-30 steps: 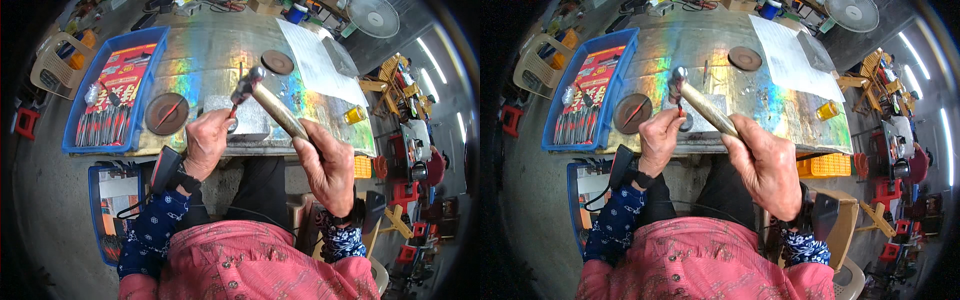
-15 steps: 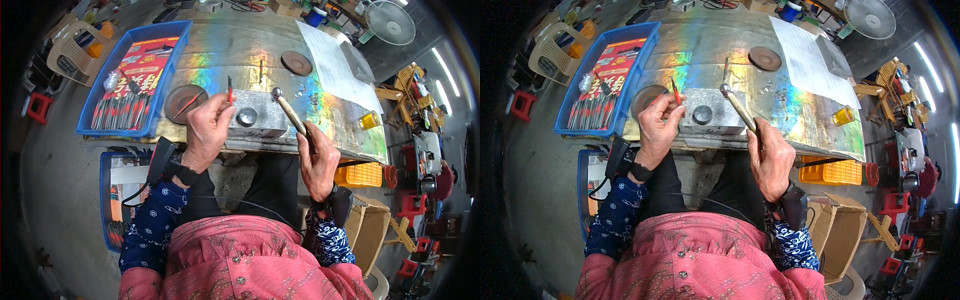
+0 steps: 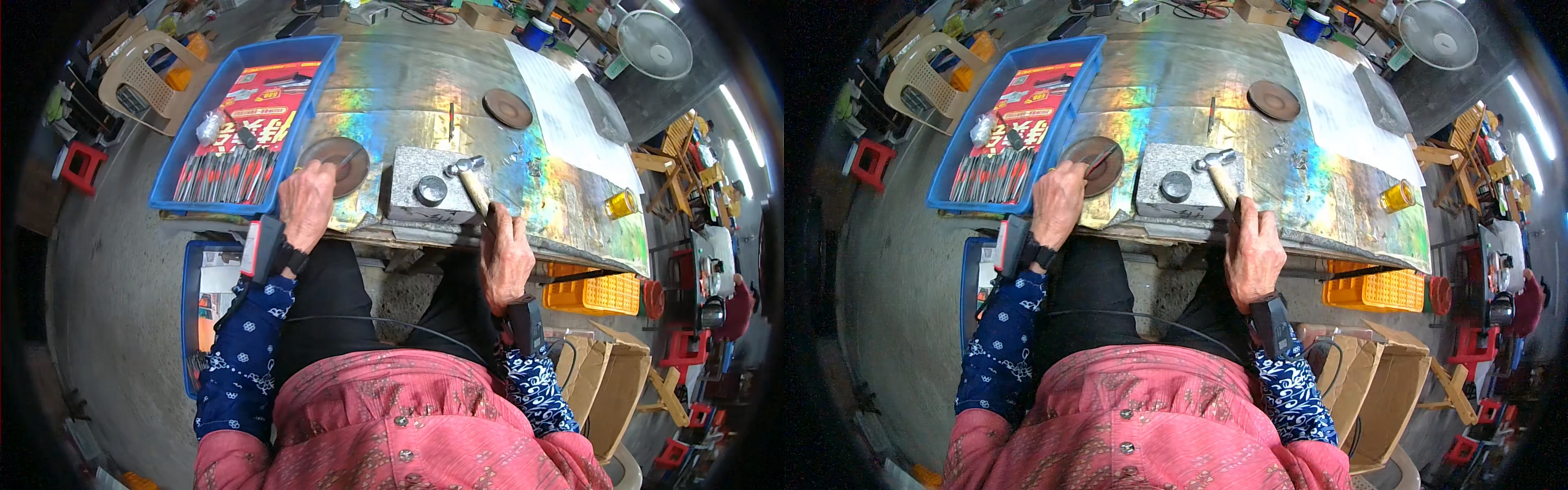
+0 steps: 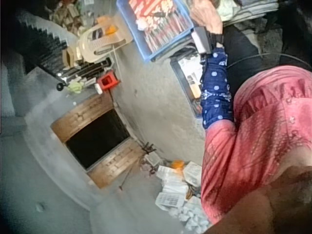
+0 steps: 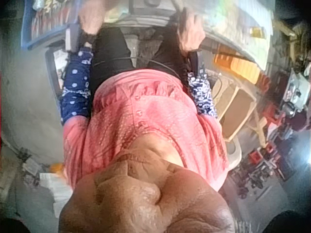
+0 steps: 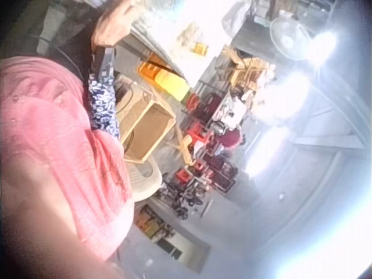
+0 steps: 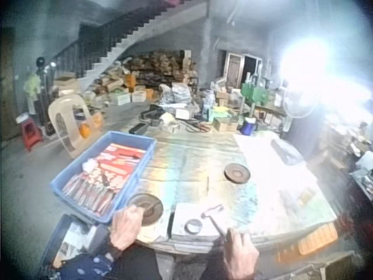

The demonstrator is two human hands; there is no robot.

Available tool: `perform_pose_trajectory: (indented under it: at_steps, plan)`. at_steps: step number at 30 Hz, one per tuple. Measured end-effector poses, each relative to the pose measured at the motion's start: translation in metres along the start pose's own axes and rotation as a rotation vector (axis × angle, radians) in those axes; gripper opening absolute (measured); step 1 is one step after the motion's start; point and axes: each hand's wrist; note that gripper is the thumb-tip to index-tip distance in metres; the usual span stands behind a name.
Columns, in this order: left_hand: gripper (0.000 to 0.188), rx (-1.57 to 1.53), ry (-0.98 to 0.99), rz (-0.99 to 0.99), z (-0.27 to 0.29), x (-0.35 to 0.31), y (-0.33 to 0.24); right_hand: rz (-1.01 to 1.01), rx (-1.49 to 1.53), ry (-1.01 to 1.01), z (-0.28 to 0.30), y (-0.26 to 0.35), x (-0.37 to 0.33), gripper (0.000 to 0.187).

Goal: The person repeatedly picks up small metal rods from a blue tray, places each on a metal block, and strikes it with a hammer. After each strike, the rod is returned to the tray. The cycle continues throughout the clip.

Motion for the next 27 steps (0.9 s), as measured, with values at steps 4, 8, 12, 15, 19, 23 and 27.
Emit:
perform_pose_trajectory:
  at_steps: [4, 8, 12, 15, 19, 23, 27]
  plan:
    - [0.005, 0.095, -0.004, -0.018, -0.015, 0.003, -0.002, -0.013, 0.01, 0.073, 0.0, -0.002, -0.001, 0.052]
    - [0.003, 0.162, 0.041, -0.008, -0.017, 0.006, -0.003, -0.003, 0.023, 0.078, 0.001, -0.002, 0.001, 0.052]
    - [0.007, 0.062, -0.084, -0.004, 0.004, 0.002, -0.002, -0.008, 0.025, 0.114, 0.003, -0.001, 0.001, 0.054]
    - [0.012, 0.094, -0.134, 0.064, 0.026, 0.005, 0.016, 0.004, 0.053, 0.109, 0.005, -0.001, 0.002, 0.052]
    - [0.009, 0.187, -0.137, 0.135, 0.052, 0.011, 0.068, -0.003, 0.036, 0.12, 0.006, -0.001, 0.003, 0.051]
    - [0.011, 0.246, 0.134, 0.244, 0.055, 0.007, 0.114, -0.005, 0.052, 0.108, 0.007, 0.001, 0.003, 0.05]
    - [0.012, 0.257, 0.323, 0.291, 0.043, 0.011, 0.135, -0.019, 0.037, 0.129, 0.008, 0.002, 0.003, 0.049]
Point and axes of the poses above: each hand's wrist, its own x-axis towards the middle knuckle, its own z-axis out of the back of the hand, y = z × x
